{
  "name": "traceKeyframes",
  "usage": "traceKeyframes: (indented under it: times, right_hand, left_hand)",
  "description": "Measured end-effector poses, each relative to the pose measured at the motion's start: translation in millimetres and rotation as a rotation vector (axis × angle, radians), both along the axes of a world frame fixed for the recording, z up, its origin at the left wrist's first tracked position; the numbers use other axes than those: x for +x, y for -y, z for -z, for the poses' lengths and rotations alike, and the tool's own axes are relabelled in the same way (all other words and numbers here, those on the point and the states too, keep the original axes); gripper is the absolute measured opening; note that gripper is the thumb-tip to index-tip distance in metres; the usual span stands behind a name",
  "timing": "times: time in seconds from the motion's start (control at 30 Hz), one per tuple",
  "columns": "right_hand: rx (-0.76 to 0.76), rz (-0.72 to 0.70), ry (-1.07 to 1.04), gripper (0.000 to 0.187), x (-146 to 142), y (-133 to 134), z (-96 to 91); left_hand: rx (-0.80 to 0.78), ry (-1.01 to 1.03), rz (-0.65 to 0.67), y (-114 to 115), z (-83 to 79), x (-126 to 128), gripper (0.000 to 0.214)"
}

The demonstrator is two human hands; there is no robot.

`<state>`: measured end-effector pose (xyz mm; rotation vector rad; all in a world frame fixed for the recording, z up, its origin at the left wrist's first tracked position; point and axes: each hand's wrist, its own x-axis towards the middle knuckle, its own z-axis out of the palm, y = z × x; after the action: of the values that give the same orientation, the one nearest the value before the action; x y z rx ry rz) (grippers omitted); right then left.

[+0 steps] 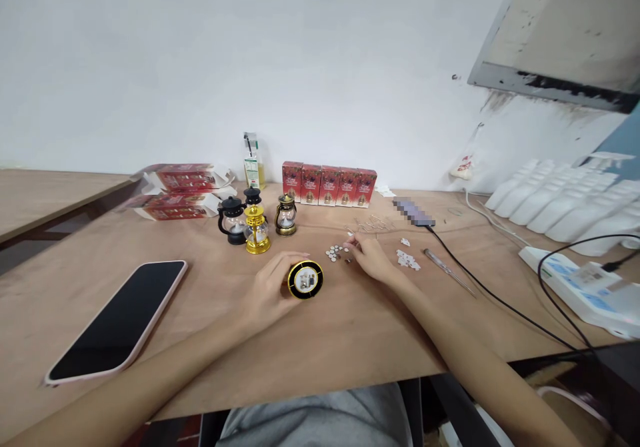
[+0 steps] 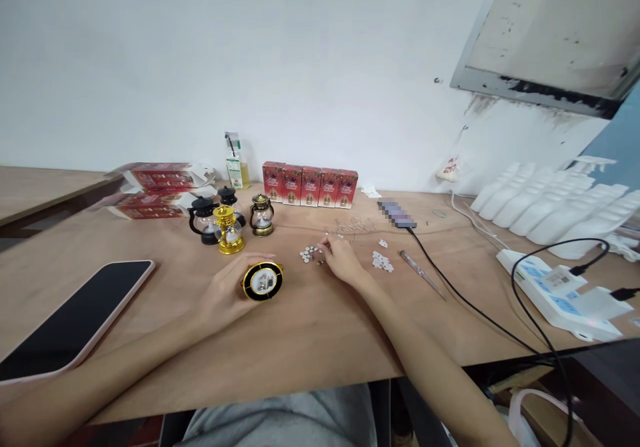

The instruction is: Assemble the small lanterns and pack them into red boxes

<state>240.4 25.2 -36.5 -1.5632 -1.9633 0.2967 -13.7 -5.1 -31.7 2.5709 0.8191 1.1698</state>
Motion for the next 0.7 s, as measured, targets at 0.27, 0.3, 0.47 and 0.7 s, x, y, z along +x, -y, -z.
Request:
traceKeyframes:
  times: [0.27, 0.3, 0.47, 0.7]
  right_hand:
    - [-0.021, 0.085, -0.007, 0.011, 6.0, -6.8, 10.2]
    - [-0.028, 0.086, -0.007, 0.010, 6.6, -7.9, 11.2]
    - [-0.072, 0.086, -0.003, 0.011, 7.4, -11.8, 12.5]
    - [-0.129, 0.024, -0.020, 0.010, 6.0, -10.8, 9.3]
  left_hand:
    - [-0.002, 0.007, 0.007, 1.0, -1.1, 0.8, 0.031]
    - [-0.008, 0.006, 0.008, 1.0, -1.2, 0.8, 0.031]
    - [-0.025, 0.005, 0.006, 0.8, -1.3, 0.9, 0.031]
    - [0.002, -0.002, 0.014, 1.2, -1.6, 1.0, 0.031]
